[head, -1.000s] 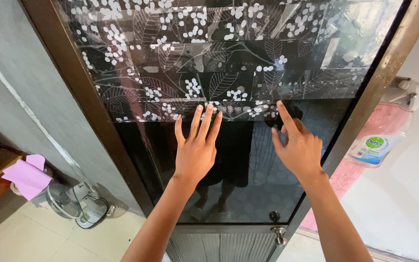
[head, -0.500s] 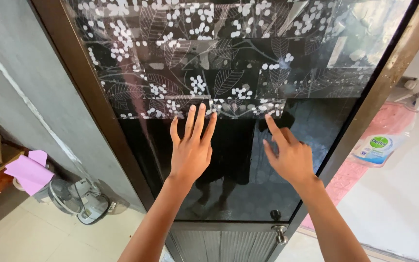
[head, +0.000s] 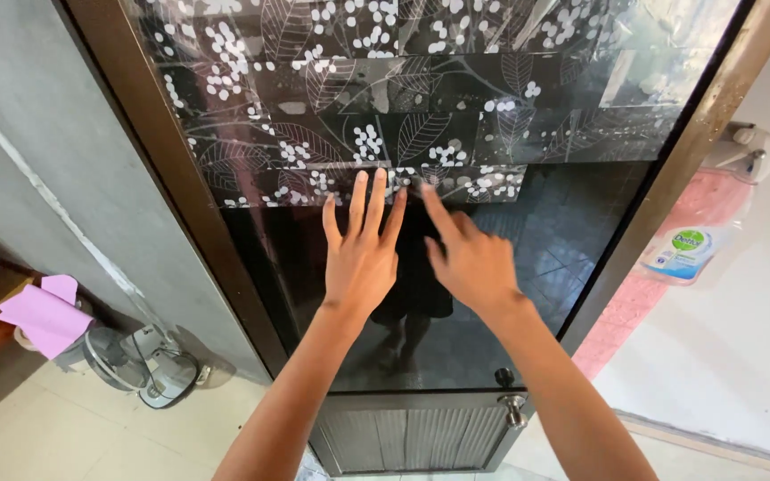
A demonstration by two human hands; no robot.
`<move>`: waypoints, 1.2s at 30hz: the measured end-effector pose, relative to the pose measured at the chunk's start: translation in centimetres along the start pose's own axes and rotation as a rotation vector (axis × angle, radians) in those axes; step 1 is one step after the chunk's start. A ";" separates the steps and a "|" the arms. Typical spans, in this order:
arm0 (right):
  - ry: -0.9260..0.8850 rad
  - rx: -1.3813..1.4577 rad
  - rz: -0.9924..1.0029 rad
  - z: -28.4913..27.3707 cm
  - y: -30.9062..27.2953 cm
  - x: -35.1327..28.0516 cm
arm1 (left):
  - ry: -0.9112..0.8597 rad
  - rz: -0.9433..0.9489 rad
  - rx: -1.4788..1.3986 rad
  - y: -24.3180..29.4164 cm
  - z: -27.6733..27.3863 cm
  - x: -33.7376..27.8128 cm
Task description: Measuring and applying decorative floral stickers to a glass cabinet door.
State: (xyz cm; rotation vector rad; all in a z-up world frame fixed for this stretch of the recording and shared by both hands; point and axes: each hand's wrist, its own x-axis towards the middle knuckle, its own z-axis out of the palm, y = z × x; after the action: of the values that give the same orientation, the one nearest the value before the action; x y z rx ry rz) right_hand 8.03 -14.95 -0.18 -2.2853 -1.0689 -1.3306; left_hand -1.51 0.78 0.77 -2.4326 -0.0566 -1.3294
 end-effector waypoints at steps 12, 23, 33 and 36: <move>-0.058 -0.071 0.120 -1.6 2.1 -0.5 | -0.247 0.020 0.127 2.0 -0.2 0.7; 0.009 0.000 0.237 -2.3 6.2 -3.3 | -0.263 -0.008 0.031 2.1 0.0 0.8; -0.092 0.088 0.409 -3.9 6.2 -14.8 | -0.027 -0.090 -0.156 0.1 -3.8 -6.2; -0.165 0.071 0.454 -4.0 6.6 -19.4 | -0.068 -0.148 -0.197 0.4 -3.2 -11.1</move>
State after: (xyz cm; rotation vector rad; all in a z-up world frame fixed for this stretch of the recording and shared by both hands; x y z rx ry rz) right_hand 4.49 -30.53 -13.54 -2.4216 -0.5738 -0.9238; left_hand -10.18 0.90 -6.90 -2.6850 -0.1323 -1.3715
